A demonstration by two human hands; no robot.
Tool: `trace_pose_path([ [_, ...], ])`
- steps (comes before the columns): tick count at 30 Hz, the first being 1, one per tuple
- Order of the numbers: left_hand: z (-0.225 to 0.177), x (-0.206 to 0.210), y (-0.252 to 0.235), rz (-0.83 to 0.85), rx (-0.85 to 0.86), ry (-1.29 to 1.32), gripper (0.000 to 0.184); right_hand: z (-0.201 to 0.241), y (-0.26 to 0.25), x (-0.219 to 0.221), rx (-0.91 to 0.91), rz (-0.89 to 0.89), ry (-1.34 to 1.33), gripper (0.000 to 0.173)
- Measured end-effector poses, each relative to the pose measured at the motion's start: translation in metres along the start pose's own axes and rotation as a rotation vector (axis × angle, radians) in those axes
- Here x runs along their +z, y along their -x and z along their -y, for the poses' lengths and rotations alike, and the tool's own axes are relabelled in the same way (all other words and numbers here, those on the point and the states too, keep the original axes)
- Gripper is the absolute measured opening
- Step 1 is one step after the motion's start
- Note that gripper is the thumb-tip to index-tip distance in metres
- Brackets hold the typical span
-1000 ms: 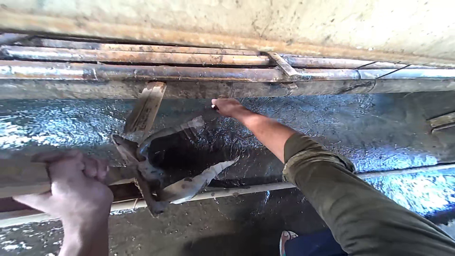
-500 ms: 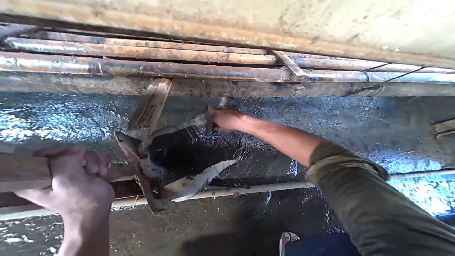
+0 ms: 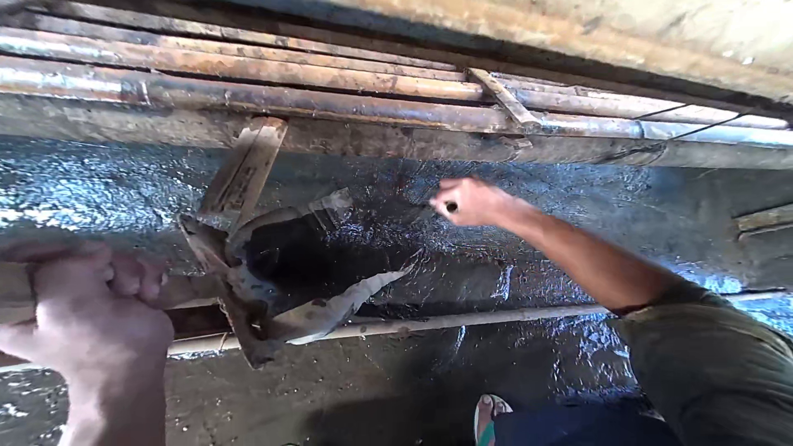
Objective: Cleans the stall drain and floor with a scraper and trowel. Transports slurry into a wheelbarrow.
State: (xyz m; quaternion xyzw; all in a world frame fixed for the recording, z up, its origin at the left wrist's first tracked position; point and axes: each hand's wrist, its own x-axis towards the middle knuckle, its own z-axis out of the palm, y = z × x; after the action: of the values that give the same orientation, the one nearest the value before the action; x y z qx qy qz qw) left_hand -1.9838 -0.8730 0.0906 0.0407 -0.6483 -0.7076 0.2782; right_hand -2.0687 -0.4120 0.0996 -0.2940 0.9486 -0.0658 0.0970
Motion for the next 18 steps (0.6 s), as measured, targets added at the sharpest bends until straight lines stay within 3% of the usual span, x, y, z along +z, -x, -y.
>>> trace_pose_path([
  [3,-0.001,0.001,0.000,0.014,0.007,-0.004,0.023,-0.038,-0.023,0.006,0.526,0.251,0.075,0.036],
  [6,-0.003,0.003,0.000,0.013,0.016,-0.007,0.022,-0.038,-0.049,0.026,0.661,0.240,-0.073,0.041],
  [8,-0.002,0.003,0.000,0.017,0.025,-0.009,0.020,-0.005,-0.073,0.028,0.534,0.191,-0.173,0.039],
  [13,-0.006,0.006,0.000,0.003,0.012,-0.017,0.020,0.128,-0.123,0.002,0.038,0.125,-0.366,0.036],
  [16,-0.003,0.000,0.001,0.028,0.010,-0.017,0.020,0.189,-0.112,-0.019,-0.208,0.033,-0.439,0.030],
  [18,-0.001,-0.003,0.001,0.071,0.002,-0.006,0.020,0.198,-0.096,-0.024,-0.307,0.007,-0.421,0.025],
])
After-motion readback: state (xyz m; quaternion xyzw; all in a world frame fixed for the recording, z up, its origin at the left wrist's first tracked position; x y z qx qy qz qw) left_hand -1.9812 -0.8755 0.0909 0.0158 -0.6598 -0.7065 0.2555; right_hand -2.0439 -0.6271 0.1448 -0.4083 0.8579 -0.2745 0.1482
